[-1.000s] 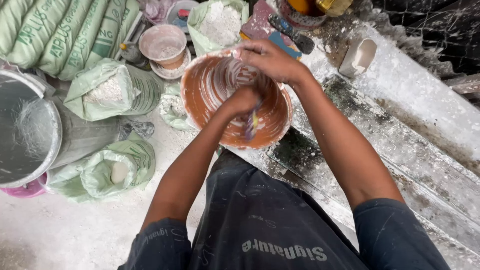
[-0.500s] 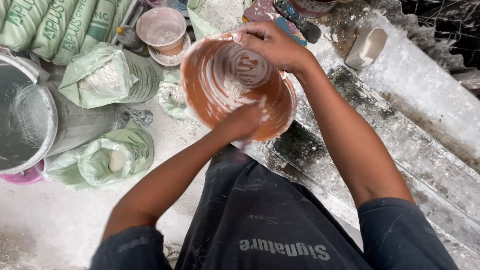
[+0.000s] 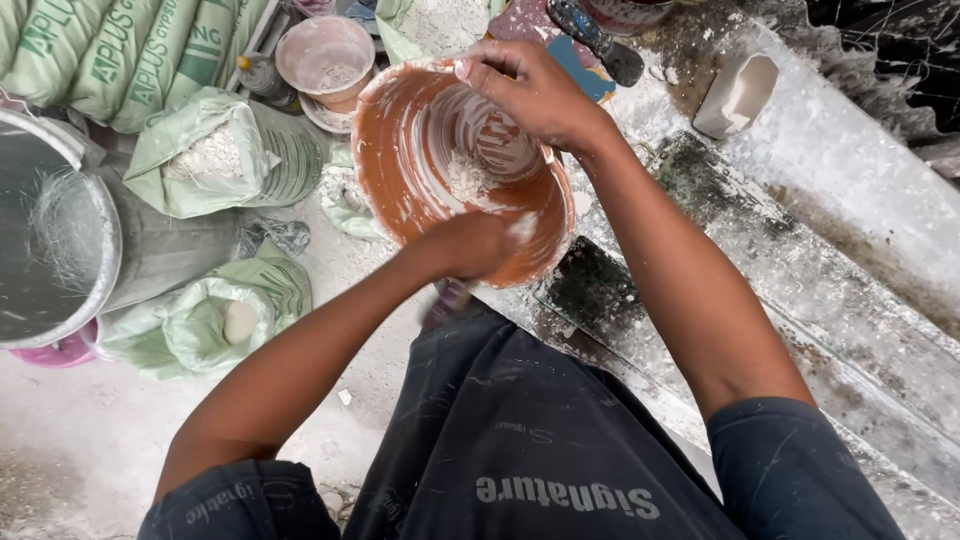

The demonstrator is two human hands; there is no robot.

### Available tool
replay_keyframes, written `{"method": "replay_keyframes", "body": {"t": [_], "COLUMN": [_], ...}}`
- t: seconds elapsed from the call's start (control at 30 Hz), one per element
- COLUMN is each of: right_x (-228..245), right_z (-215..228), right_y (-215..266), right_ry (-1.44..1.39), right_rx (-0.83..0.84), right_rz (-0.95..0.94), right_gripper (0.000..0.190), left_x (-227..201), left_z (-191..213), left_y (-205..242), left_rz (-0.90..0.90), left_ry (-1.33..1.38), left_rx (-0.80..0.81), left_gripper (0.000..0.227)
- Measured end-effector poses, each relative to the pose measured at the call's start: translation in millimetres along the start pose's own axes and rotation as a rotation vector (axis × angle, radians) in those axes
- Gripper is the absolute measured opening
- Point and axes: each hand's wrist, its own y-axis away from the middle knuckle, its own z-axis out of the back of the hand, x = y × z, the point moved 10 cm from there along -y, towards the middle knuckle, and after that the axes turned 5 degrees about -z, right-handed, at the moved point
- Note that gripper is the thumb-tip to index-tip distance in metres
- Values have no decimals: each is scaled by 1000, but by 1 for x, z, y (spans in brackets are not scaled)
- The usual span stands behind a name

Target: Mixing gypsum plaster inside a terracotta pot and applying a yellowish sealant to the exterior with a brush.

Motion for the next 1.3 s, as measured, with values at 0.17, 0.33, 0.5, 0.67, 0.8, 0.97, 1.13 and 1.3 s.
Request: {"method": "replay_keyframes", "body": {"t": [0.17, 0.33, 0.5, 0.67, 0.8, 0.97, 1.13, 1.3], "right_x": [3, -2, -2, 9, 3, 3, -1, 9], "right_z": [-1, 1, 5, -3, -10, -10, 3, 6], "right_y": [-1, -6, -2, -2, -3, -1, 4, 14], "right_ry": [12, 0, 37, 65, 7, 6, 17, -2], "right_rx": [-44, -87, -77, -121, -102, -92, -170, -106], "right_rz": [-62, 5, 7, 60, 14, -53, 3, -197], "right_gripper": [46, 41, 37, 37, 37, 35, 31, 33], "left_x": [30, 32, 63, 90, 57, 77, 35, 116], "left_z": [5, 6, 14, 27, 15, 74, -13, -5], "left_y": [8, 14, 28, 22, 21, -2, 6, -11], "left_rz": [75, 136, 206, 188, 99, 50, -54, 24], "left_ry": [-232, -344, -326, -534, -372, -868, -196, -371], "left_rx": [153, 155, 255, 254, 466, -376, 126, 477], "left_gripper": [27, 26, 45, 28, 32, 38, 34, 27]}}
